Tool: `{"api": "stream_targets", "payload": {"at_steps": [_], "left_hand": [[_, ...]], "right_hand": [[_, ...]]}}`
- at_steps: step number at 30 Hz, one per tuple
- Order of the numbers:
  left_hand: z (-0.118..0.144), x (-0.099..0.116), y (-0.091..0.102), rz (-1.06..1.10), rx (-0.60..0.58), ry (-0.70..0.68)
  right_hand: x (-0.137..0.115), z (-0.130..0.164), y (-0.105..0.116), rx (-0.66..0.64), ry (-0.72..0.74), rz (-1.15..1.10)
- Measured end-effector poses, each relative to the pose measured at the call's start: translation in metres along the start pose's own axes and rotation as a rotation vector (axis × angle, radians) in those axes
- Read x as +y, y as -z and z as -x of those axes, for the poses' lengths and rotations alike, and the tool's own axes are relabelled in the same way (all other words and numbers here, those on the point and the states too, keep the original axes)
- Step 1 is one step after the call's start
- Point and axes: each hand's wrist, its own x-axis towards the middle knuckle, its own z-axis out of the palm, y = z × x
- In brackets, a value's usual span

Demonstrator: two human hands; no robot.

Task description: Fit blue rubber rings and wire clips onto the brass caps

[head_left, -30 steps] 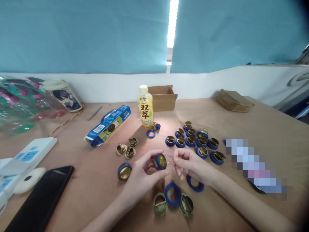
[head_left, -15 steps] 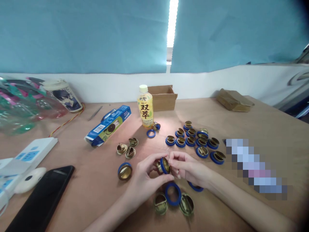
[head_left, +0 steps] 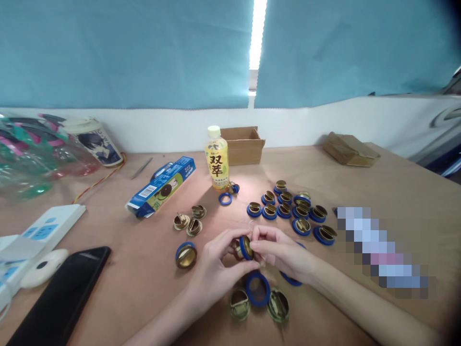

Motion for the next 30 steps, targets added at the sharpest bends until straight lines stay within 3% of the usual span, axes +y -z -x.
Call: {"api": "stream_targets", "payload": {"at_steps": [9,16,30], "left_hand": [[0.0032,-0.0065,0.0016,-0.079,-0.026,-0.042],[0.0039,-0.0046,0.0023,-0.280,0.011,-0.177],[0.0065,-0.0030,0.0012,-0.246,0.012,-0.158]], "right_hand": [[0.0008,0.0014,-0.0005,0.047,0.021,0.105],[0.0027,0.0032,-0.0018,0.035,0.041,0.217],[-0.0010,0.0044,-0.0050,0.022,0.035,0.266]]}}
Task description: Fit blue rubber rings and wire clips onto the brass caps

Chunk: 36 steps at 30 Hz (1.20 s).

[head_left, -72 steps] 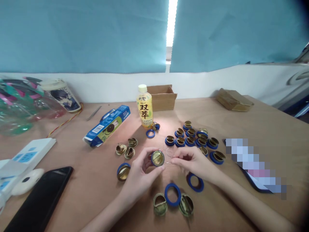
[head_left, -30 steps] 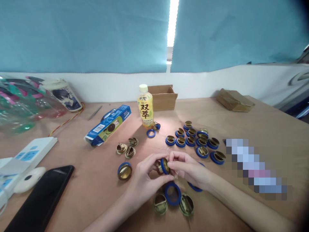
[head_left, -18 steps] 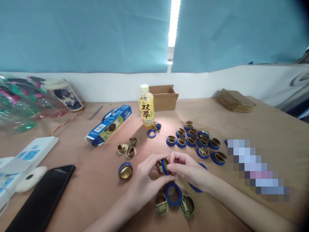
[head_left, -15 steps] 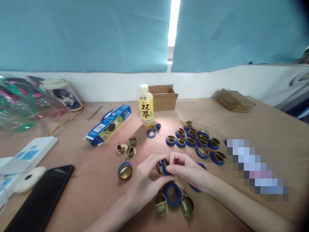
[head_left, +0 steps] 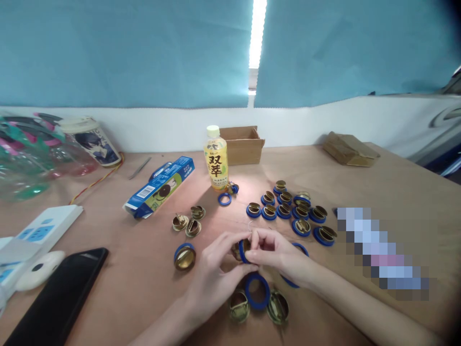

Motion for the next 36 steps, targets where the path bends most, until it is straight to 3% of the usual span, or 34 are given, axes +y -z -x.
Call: {"api": "stream_targets", "payload": {"at_steps": [17,36], "left_hand": [[0.0017,-0.0017,0.0039,-0.138,-0.053,-0.138],[0.0022,-0.0016,0.0026,-0.119,-0.056,-0.118]], "right_hand": [[-0.0004,0.0001,-0.0008,-0.002,-0.065,0.038],[-0.0008,0.0018,-0.0079,0.028,0.031,0.095]]}}
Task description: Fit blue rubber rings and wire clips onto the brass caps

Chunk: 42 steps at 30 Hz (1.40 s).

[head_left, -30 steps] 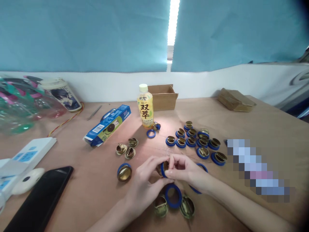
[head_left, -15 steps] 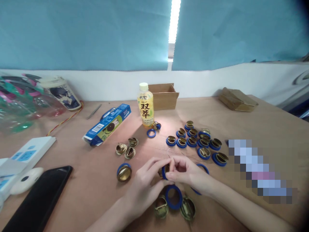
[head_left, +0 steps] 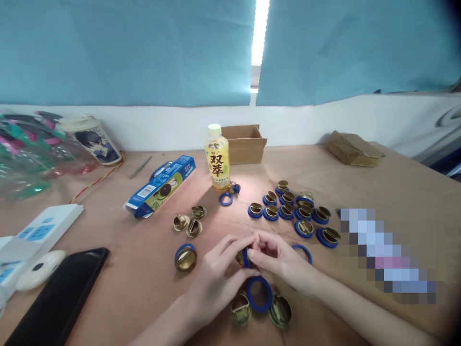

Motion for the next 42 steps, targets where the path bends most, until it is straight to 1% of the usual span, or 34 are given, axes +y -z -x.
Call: {"api": "stream_targets", "payload": {"at_steps": [5,14,24,31,37,42], "left_hand": [[-0.0004,-0.0013,-0.0018,0.011,0.021,0.000],[-0.0018,0.0019,-0.0002,0.039,0.004,0.053],[-0.0032,0.0026,0.0008,0.037,0.025,0.058],[-0.0013,0.0023,-0.0023,0.115,0.069,0.146],[-0.0006,-0.0003,-0.0043,0.174,0.013,0.207],[0.0008,-0.0039,-0.0059,0.206,-0.001,0.220]], "right_hand": [[-0.0020,0.0003,-0.0017,0.012,0.003,0.025],[0.0029,0.0011,0.0037,-0.003,-0.025,-0.030],[0.0029,-0.0004,0.0036,0.010,-0.031,-0.069],[-0.0009,-0.0010,0.0033,0.022,-0.016,-0.055],[-0.0012,-0.0022,-0.0001,0.067,-0.007,-0.010],[0.0025,-0.0033,-0.0006,0.090,-0.005,0.010]]}}
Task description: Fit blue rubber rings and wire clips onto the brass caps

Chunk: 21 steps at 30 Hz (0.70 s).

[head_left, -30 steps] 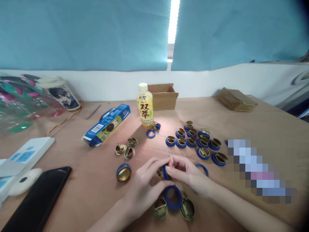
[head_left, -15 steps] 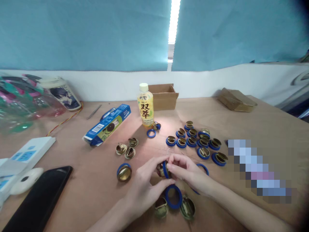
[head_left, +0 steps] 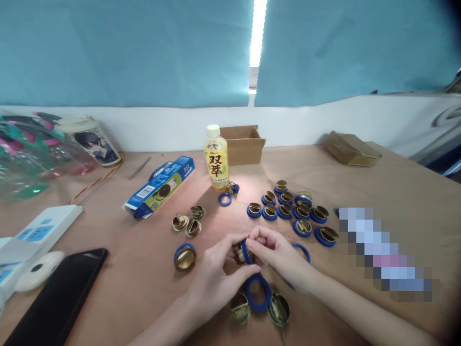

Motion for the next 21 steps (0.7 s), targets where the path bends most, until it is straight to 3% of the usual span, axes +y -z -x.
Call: {"api": "stream_targets", "payload": {"at_steps": [21], "left_hand": [[0.0002,0.0031,-0.0002,-0.019,-0.036,0.023]], "right_hand": [[0.0046,-0.0023,0.0032,0.033,0.002,0.051]]}}
